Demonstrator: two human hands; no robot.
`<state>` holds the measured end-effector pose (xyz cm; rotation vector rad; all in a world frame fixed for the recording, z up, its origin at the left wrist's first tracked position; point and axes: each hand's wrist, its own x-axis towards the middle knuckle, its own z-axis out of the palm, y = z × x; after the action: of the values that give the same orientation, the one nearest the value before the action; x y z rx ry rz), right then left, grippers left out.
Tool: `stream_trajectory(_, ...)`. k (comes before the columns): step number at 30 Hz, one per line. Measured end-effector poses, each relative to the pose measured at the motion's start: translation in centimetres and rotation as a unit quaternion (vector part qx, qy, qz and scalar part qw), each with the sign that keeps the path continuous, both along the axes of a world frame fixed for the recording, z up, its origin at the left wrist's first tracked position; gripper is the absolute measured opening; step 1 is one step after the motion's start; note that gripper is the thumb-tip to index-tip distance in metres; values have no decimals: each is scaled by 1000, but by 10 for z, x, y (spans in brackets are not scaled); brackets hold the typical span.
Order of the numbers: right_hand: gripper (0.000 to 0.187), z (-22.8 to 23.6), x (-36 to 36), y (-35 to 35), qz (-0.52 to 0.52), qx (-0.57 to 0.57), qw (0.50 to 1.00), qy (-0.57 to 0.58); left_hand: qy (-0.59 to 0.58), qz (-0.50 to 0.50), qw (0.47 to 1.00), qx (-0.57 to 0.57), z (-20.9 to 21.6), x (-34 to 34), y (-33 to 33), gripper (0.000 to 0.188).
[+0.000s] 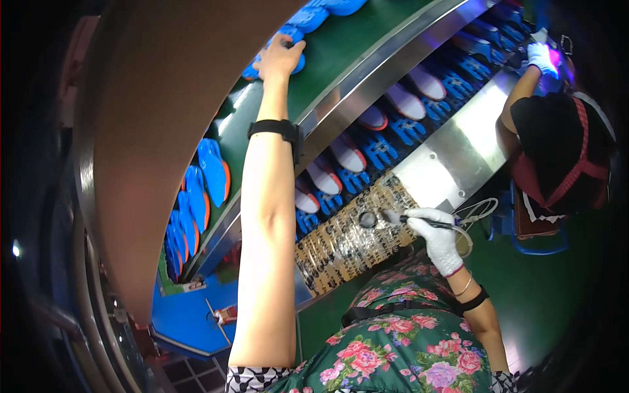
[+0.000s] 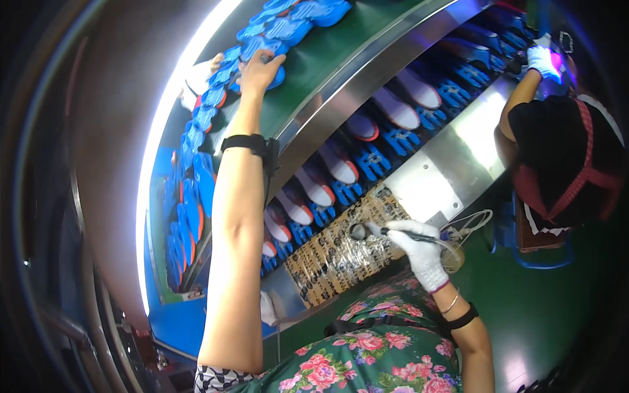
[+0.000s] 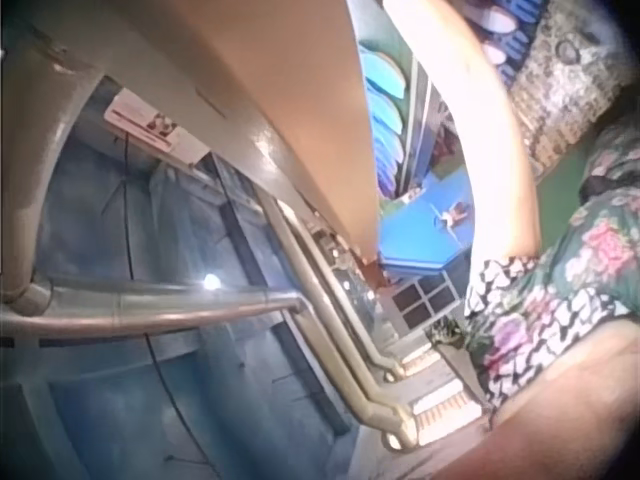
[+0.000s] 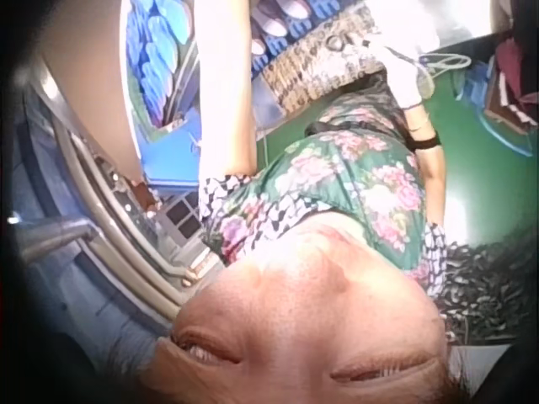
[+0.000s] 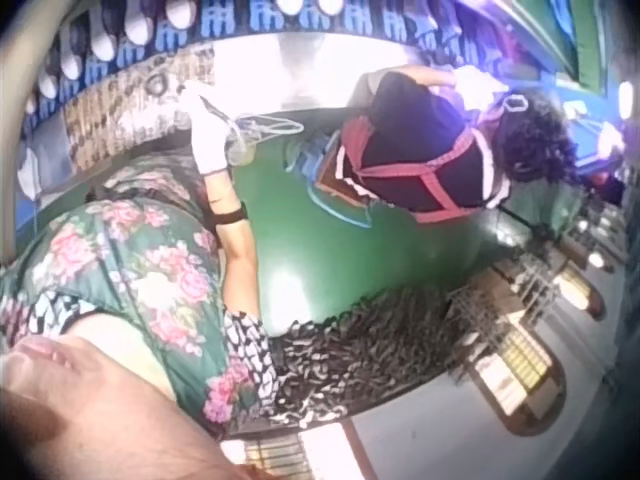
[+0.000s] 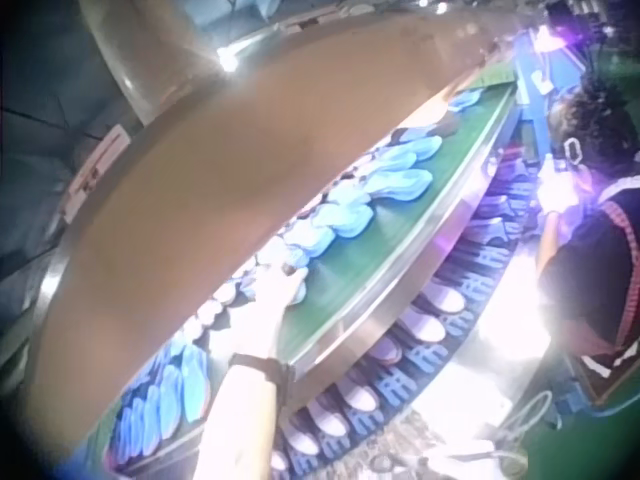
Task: The person picks up a blue shoe sole from a conveyor belt, applies liquid to its surface with a brush, and places it back onto the belt, repeating this for several soles.
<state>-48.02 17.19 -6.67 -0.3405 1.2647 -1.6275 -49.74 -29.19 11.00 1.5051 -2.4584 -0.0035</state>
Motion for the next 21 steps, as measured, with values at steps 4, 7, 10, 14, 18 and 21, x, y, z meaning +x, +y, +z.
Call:
stream_trajectory(4,17,-9,-2,3,-4,-9,1000,-12,147,2,986,-83,13,52,-5,45)
stream_trajectory(7,18,-18,0,1,9,2,1000,-21,536,-49,842,33,18,92,24,46)
stream_trajectory(10,18,-15,11,-6,19,-9,999,-26,759,-125,625,132,15,161,60,56)
stream_trajectory(14,19,-12,22,-9,15,-7,998,-68,781,-119,483,378,-8,226,190,78)
stream_trajectory(18,19,-11,25,-8,-22,-33,990,-135,764,-186,312,533,-58,265,264,107)
stream_trajectory(21,20,6,22,-7,-36,-45,988,-145,748,-186,262,581,-78,274,288,121)
